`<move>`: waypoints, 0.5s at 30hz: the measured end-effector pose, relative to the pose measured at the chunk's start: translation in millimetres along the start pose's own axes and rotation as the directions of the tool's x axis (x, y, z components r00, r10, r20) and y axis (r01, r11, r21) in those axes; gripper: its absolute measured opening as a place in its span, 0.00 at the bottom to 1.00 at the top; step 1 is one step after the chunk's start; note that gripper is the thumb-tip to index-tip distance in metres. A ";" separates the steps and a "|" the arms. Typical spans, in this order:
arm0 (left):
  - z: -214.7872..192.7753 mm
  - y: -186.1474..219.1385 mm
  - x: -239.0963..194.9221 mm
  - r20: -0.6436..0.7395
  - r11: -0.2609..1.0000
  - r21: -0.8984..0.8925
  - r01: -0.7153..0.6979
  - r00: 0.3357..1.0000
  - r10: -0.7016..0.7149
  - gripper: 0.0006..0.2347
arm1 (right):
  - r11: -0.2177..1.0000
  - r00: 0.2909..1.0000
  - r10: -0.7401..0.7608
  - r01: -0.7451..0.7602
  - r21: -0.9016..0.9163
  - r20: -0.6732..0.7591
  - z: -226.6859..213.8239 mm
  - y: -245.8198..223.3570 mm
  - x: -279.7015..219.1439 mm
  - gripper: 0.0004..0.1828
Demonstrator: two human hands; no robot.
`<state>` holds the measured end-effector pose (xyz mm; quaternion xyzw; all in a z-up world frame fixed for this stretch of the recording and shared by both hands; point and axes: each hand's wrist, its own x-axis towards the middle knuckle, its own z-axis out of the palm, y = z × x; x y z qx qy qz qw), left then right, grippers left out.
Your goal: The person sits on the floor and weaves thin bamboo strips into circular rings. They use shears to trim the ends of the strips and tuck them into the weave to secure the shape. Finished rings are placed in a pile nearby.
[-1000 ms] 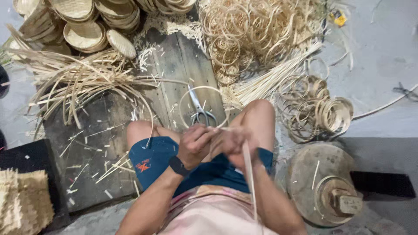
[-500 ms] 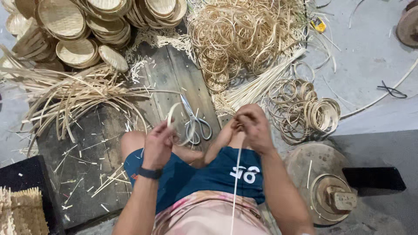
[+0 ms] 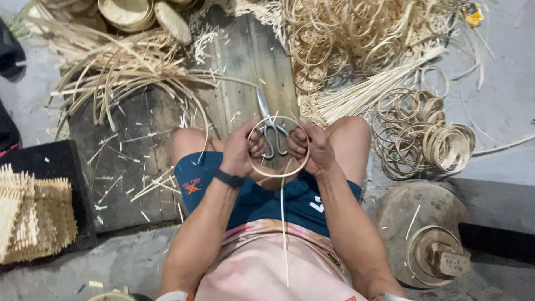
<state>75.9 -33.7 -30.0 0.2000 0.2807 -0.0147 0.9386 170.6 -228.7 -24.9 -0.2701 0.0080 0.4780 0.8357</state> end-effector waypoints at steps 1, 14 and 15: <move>0.8 -2.7 0.1 -0.050 0.999 -0.023 -0.032 0.998 0.031 0.13 | 0.997 1.000 0.004 -0.003 0.071 -0.012 1.0 2.4 1.6 0.21; 1.9 8.7 8.7 -0.182 0.881 -0.359 -0.308 0.949 0.257 0.21 | 0.986 0.985 -0.163 0.161 -0.047 -0.050 20.9 42.1 -13.5 0.18; 1.7 8.3 8.3 -0.174 0.877 -0.369 -0.308 0.950 0.260 0.21 | 0.987 0.986 -0.160 0.159 -0.027 -0.055 18.8 45.4 -14.8 0.18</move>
